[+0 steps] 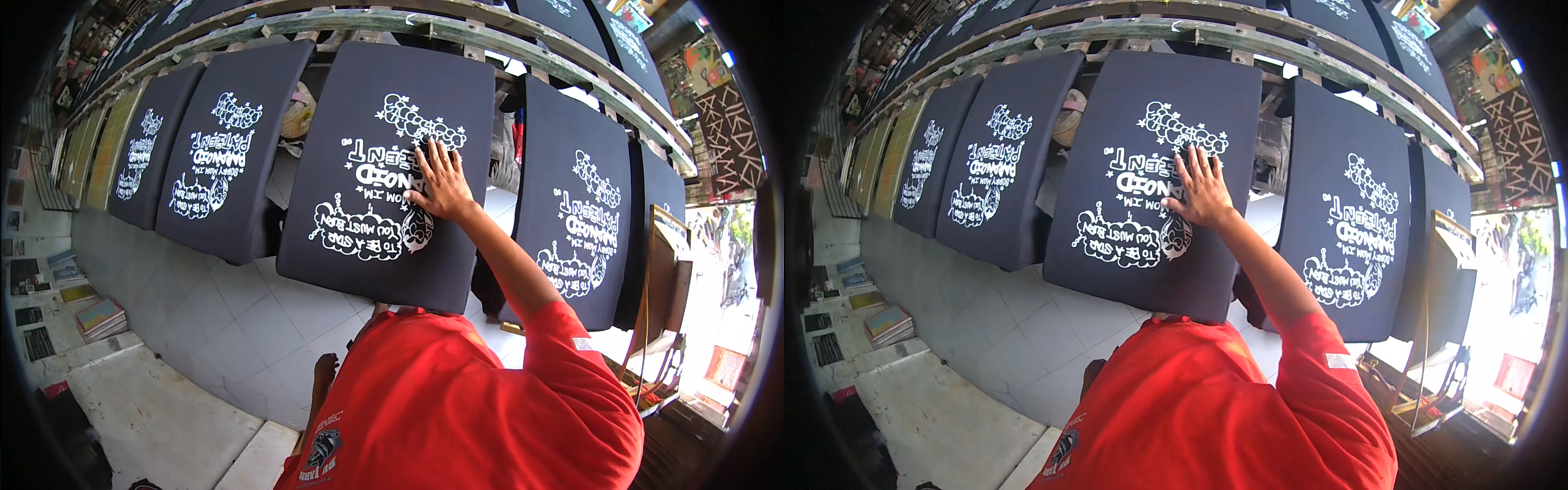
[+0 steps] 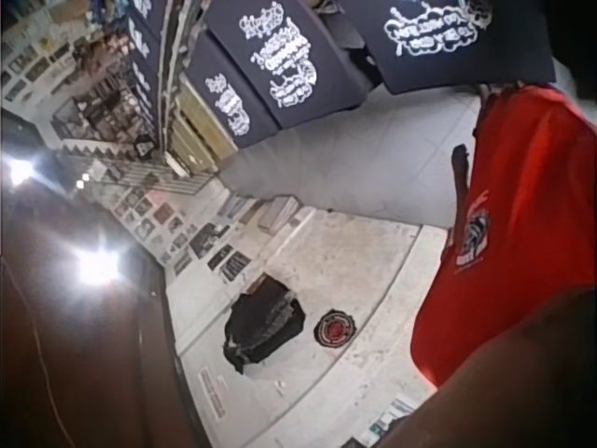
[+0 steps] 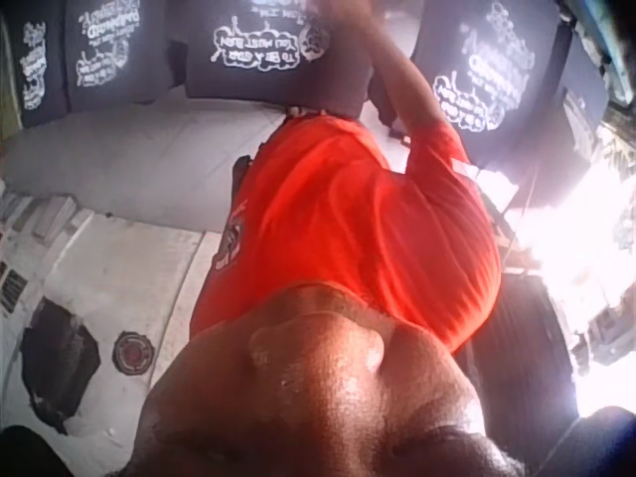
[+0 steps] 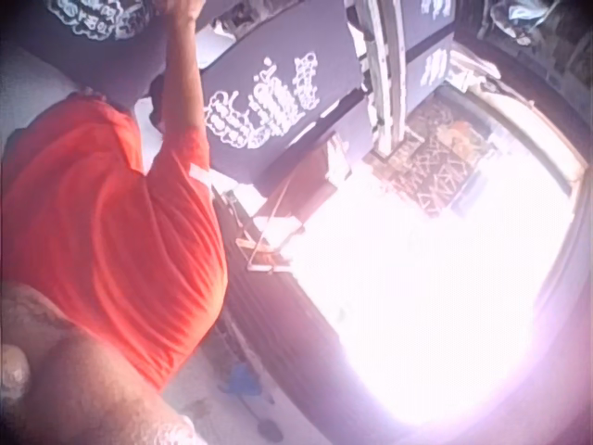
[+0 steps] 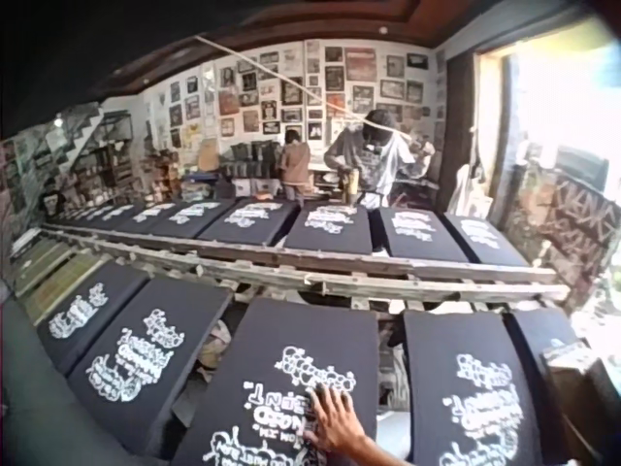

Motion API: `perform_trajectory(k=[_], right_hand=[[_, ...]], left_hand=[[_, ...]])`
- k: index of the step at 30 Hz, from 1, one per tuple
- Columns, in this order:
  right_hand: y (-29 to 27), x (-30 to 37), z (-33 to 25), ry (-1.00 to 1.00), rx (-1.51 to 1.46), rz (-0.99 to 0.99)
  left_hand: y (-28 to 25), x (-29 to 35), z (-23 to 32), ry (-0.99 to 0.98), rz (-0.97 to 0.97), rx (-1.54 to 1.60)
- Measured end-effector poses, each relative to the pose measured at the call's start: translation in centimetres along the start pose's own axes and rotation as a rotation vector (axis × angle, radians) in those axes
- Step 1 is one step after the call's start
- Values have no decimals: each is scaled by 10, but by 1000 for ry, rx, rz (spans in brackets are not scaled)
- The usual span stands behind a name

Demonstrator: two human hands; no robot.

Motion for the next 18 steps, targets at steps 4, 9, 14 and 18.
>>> perform_trajectory(k=[4,9,14,18], right_hand=[[-2,-7,6,-104,-37,-54],[4,-27,22,-68,67,16],[5,-25,17,-116,56,2],[9,-25,-13,-162,35,-32]], left_hand=[[38,5,-50,-403,-95,353],[44,20,-40,-253,-24,357],[46,9,-20,-218,30,256],[36,-1,-4,-248,-20,197]])
Point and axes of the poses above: each hand's wrist, its own x-axis away from the middle knuckle, its own y-axis out of the palm, z = x × y, the point moved 4 cm from there along -x, towards the middle knuckle, and after that the axes turned 14 degrees about -y, right-handed, at the moved point
